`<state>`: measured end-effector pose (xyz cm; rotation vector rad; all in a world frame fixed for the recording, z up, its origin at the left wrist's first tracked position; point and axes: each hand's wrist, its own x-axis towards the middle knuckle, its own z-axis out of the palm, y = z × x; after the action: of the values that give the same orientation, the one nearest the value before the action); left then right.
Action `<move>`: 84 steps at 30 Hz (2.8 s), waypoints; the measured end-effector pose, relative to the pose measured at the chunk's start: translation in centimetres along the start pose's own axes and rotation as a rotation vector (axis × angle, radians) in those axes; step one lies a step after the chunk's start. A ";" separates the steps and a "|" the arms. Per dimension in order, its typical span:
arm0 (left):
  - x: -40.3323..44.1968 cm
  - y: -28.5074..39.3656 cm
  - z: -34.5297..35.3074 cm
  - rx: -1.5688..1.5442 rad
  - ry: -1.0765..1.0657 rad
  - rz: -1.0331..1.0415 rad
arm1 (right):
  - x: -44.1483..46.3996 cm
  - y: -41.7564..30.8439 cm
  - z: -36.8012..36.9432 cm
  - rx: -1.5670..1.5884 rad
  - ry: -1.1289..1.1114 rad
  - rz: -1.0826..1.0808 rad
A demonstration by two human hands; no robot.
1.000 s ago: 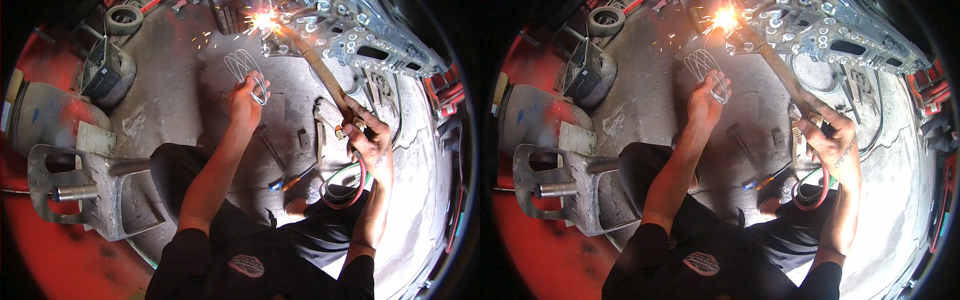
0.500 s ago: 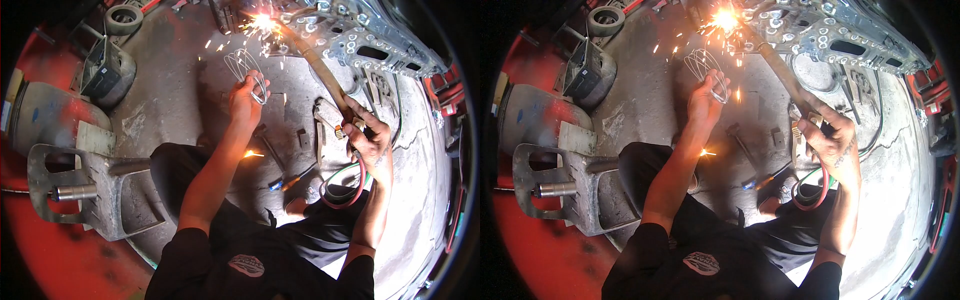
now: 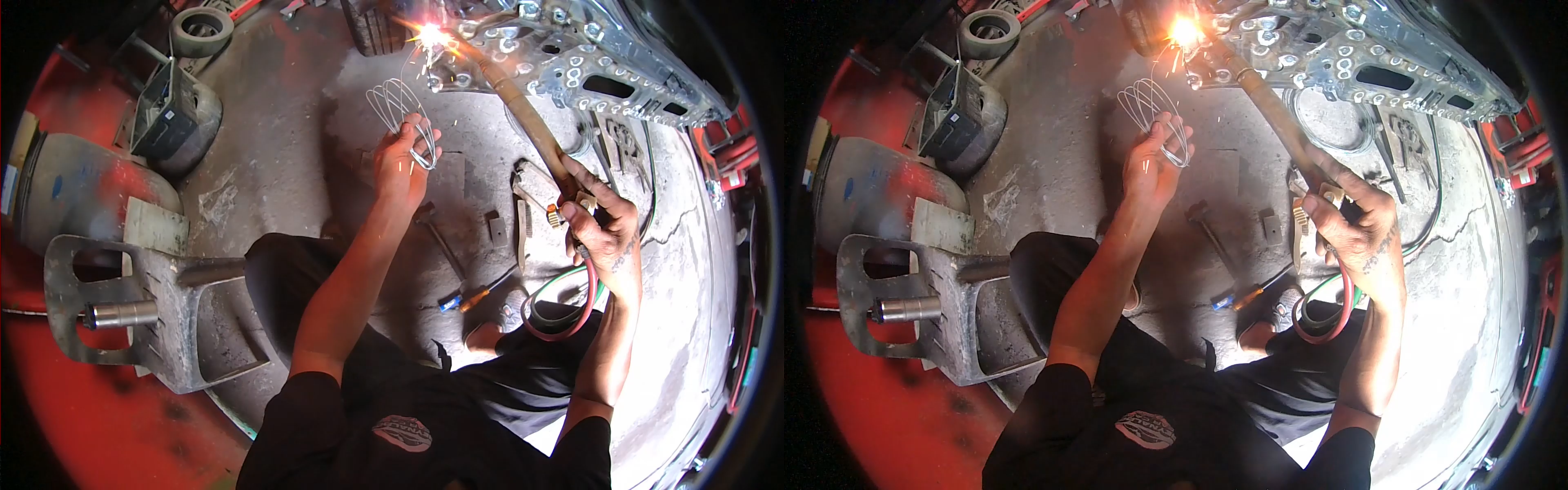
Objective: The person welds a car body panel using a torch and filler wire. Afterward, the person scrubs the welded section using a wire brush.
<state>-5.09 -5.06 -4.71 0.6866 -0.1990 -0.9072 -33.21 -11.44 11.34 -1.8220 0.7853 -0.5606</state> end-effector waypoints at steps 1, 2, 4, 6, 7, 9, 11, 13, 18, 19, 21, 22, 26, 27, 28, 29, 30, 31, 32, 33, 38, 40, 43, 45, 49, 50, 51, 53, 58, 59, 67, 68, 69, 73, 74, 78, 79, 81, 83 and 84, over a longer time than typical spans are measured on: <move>-0.1 0.0 0.2 0.009 0.018 -0.003 | 0.0 0.1 0.0 0.005 -0.001 -0.002; -0.1 0.1 0.3 0.018 0.036 -0.006 | 0.0 0.2 0.0 0.009 -0.001 -0.005; -0.1 0.1 0.4 0.023 0.050 -0.009 | 0.0 0.3 0.0 0.016 0.002 -0.007; 0.1 0.1 0.2 0.015 0.043 -0.010 | 0.0 0.3 0.0 0.018 0.004 -0.007; 0.1 0.0 0.3 0.013 0.044 -0.011 | 0.0 0.2 0.0 0.017 0.004 -0.006; 0.0 0.0 0.4 0.008 0.045 -0.012 | 0.0 0.2 0.0 0.015 0.002 -0.009; -0.1 0.1 0.5 0.015 0.051 -0.012 | 0.0 0.3 0.0 0.013 0.000 -0.016; 0.0 0.1 0.4 0.018 0.052 -0.012 | 0.0 0.2 0.1 0.018 0.002 -0.008; 0.0 0.2 0.6 0.021 0.044 -0.009 | 0.0 0.1 0.1 0.013 0.006 0.003; 0.1 0.1 0.4 0.021 0.028 -0.004 | 0.0 0.1 0.1 0.013 0.005 0.003; 0.4 -0.1 0.0 0.022 -0.005 0.007 | 0.0 0.2 0.0 0.027 0.004 -0.005; 0.5 -0.1 -0.1 0.020 -0.001 0.003 | 0.0 0.5 0.0 0.041 0.004 -0.012; 0.3 -0.1 0.2 0.024 0.027 -0.006 | 0.0 0.5 0.0 0.052 0.007 -0.011; 0.2 -0.1 0.4 0.028 0.038 -0.007 | 0.0 0.6 0.0 0.055 0.006 -0.016; 0.1 0.0 0.5 0.028 0.043 -0.010 | 0.0 0.6 -0.1 0.057 0.005 -0.021; 0.0 0.1 0.6 0.028 0.048 -0.013 | 0.0 0.6 -0.1 0.060 0.004 -0.026; 0.0 0.1 0.6 0.028 0.054 -0.016 | 0.0 0.6 -0.1 0.059 0.006 -0.026; 0.0 0.1 0.6 0.029 0.053 -0.015 | 0.0 0.6 0.0 0.059 0.008 -0.027; 0.0 0.1 0.6 0.031 0.052 -0.015 | 0.0 0.6 0.0 0.058 0.010 -0.028; 0.1 0.1 0.6 0.033 0.051 -0.015 | 0.0 0.7 0.0 0.056 0.010 -0.035; 0.2 0.0 0.5 0.022 0.051 -0.016 | -0.1 0.5 0.1 0.051 0.015 -0.030; 0.1 0.0 0.5 0.024 0.052 -0.016 | -0.1 0.4 0.0 0.050 0.008 -0.013; 0.1 0.0 0.5 0.025 0.050 -0.015 | 0.0 0.5 -0.1 0.041 0.002 -0.024; 0.1 0.0 0.5 0.024 0.052 -0.016 | 0.0 0.6 -0.1 0.040 0.005 -0.031; 0.1 0.0 0.5 0.024 0.044 -0.010 | -0.1 0.4 -0.1 0.038 0.010 -0.022; 0.1 0.0 0.5 0.024 0.046 -0.011 | -0.1 0.3 -0.1 0.035 0.009 -0.020; 0.1 -0.1 0.5 0.024 0.048 -0.011 | -0.1 0.3 -0.1 0.037 0.007 -0.019; 0.2 -0.1 0.4 0.028 0.047 -0.008 | -0.2 0.3 -0.1 0.043 0.003 -0.018; 0.2 -0.1 0.4 0.038 0.033 -0.005 | -0.2 0.6 -0.1 0.055 0.007 -0.016; 0.3 -0.1 0.3 0.039 0.034 -0.007 | -0.1 0.6 -0.1 0.061 0.010 -0.015; 0.2 -0.2 0.4 0.039 0.050 -0.013 | -0.1 0.6 -0.1 0.052 0.008 -0.011; 0.3 -0.2 0.3 0.038 0.046 -0.012 | -0.1 0.6 -0.1 0.045 0.008 -0.009; 0.2 -0.1 0.3 0.038 0.043 -0.012 | -0.1 0.6 -0.1 0.046 0.006 -0.014; 0.2 -0.2 0.4 0.037 0.049 -0.014 | -0.1 0.6 -0.2 0.054 0.001 -0.023; 0.2 -0.2 0.4 0.037 0.049 -0.013 | -0.1 0.7 -0.2 0.058 0.000 -0.022; 0.3 -0.1 0.3 0.033 0.036 -0.009 | -0.1 0.5 -0.1 0.054 0.001 -0.013; 0.2 -0.1 0.3 0.033 0.037 -0.009 | -0.1 0.6 -0.1 0.054 0.003 -0.013; 0.2 -0.1 0.3 0.033 0.039 -0.010 | -0.1 0.6 -0.1 0.051 0.003 -0.015; 0.3 -0.1 0.3 0.031 0.042 -0.012 | -0.1 0.5 -0.1 0.044 -0.002 -0.018; 0.3 -0.1 0.3 0.031 0.045 -0.012 | -0.1 0.6 -0.1 0.046 -0.001 -0.018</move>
<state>-5.14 -5.50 -4.59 0.7365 -0.1696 -0.9010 -33.48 -11.59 10.85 -1.7884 0.7500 -0.5857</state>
